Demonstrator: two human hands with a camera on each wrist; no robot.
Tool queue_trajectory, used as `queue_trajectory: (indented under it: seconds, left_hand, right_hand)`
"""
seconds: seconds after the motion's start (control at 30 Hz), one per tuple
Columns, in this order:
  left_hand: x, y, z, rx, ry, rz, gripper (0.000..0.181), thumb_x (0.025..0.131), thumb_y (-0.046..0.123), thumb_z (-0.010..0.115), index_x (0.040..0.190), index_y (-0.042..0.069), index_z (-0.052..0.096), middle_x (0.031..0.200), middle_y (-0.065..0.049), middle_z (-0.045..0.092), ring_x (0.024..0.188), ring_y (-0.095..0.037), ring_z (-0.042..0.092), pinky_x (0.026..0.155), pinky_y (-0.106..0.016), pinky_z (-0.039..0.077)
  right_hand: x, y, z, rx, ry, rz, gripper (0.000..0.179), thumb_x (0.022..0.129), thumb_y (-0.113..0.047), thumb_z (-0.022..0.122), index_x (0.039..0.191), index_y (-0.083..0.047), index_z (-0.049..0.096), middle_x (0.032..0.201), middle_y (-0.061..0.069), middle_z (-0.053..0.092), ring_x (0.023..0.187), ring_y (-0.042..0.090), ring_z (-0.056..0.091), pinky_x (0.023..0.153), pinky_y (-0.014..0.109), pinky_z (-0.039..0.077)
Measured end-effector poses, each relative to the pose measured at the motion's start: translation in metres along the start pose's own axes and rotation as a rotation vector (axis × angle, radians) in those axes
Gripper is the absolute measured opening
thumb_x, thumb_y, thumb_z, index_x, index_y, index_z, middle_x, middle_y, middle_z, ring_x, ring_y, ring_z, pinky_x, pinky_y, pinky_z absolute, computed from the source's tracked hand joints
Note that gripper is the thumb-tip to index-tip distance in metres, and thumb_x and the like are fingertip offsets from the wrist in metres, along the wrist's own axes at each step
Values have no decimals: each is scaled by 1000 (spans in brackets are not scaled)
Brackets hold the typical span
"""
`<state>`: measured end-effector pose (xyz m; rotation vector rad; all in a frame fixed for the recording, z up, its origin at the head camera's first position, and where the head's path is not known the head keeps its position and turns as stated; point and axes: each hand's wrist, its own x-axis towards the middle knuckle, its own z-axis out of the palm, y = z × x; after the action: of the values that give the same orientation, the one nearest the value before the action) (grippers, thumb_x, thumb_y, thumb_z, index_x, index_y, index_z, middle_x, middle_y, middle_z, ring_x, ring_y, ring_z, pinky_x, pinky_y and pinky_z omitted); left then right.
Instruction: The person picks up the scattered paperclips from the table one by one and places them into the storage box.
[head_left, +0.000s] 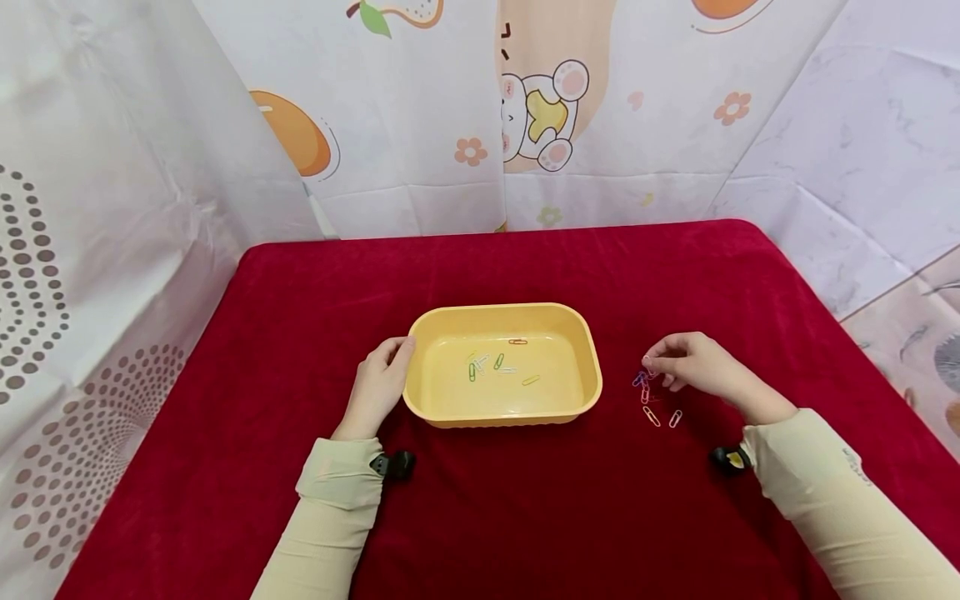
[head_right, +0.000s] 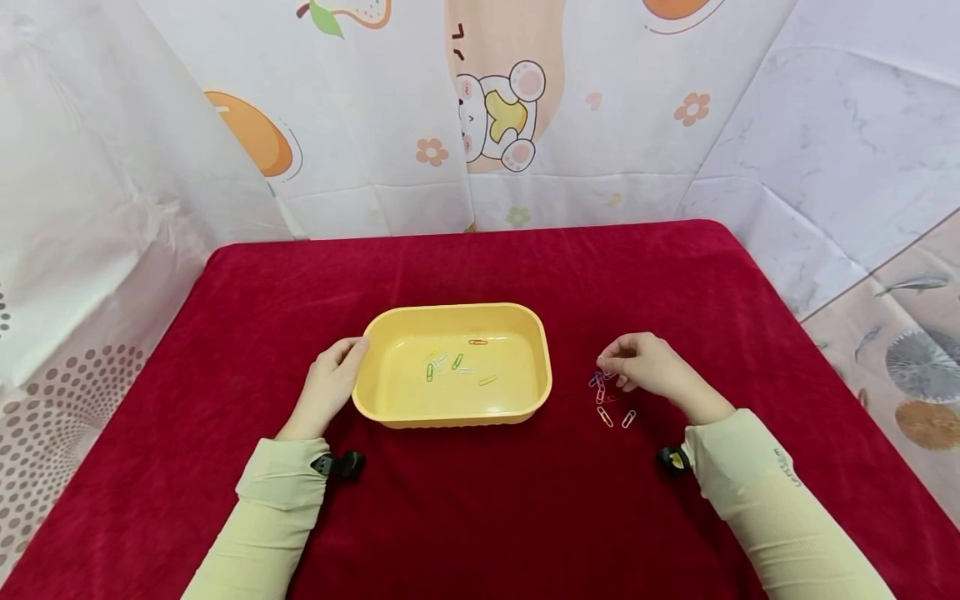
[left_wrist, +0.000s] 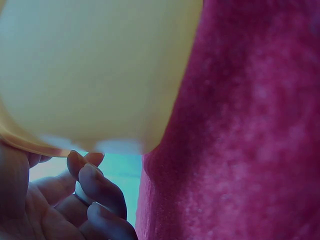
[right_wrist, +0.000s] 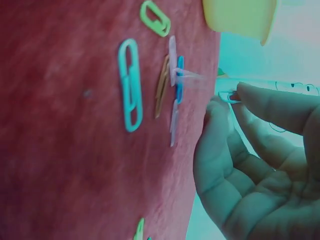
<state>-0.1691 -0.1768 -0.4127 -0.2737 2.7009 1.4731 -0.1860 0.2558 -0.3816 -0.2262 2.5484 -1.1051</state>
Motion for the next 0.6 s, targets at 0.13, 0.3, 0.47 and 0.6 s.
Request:
queue_trajectory:
  seconds: [0.13,0.3,0.47,0.6]
  left_hand:
    - [0,0,0,-2,2,0,55,102,55,41,134,14,60,124,-11,67,109,-25,62,96,-42,47]
    - [0,0,0,1,4,-1,55,102,55,41,133,14,61,123,-11,67,108,-25,62,96,-41,47]
    - [0,-1,0,3,9,0,55,102,55,41,133,14,61,124,-11,67,109,-25,62,97,-41,46]
    - [0,-1,0,0,8,1,55,102,55,41,133,14,61,124,-11,66,109,-25,62,97,-41,46]
  right_hand:
    - [0,-5,1,85,4,1,29,96,-13,63,110,13,64,85,5,69,67,15,65,64,30,58]
    - [0,-11,1,146,17,-11,32,97,-14,63,112,14,62,85,3,69,67,16,66,66,32,59]
    - [1,-16,4,176,42,-29,33,97,-14,63,115,14,60,84,3,69,66,14,64,65,32,58]
    - [2,-20,6,222,65,-37,34,97,-14,63,117,14,59,81,0,69,64,13,64,64,30,57]
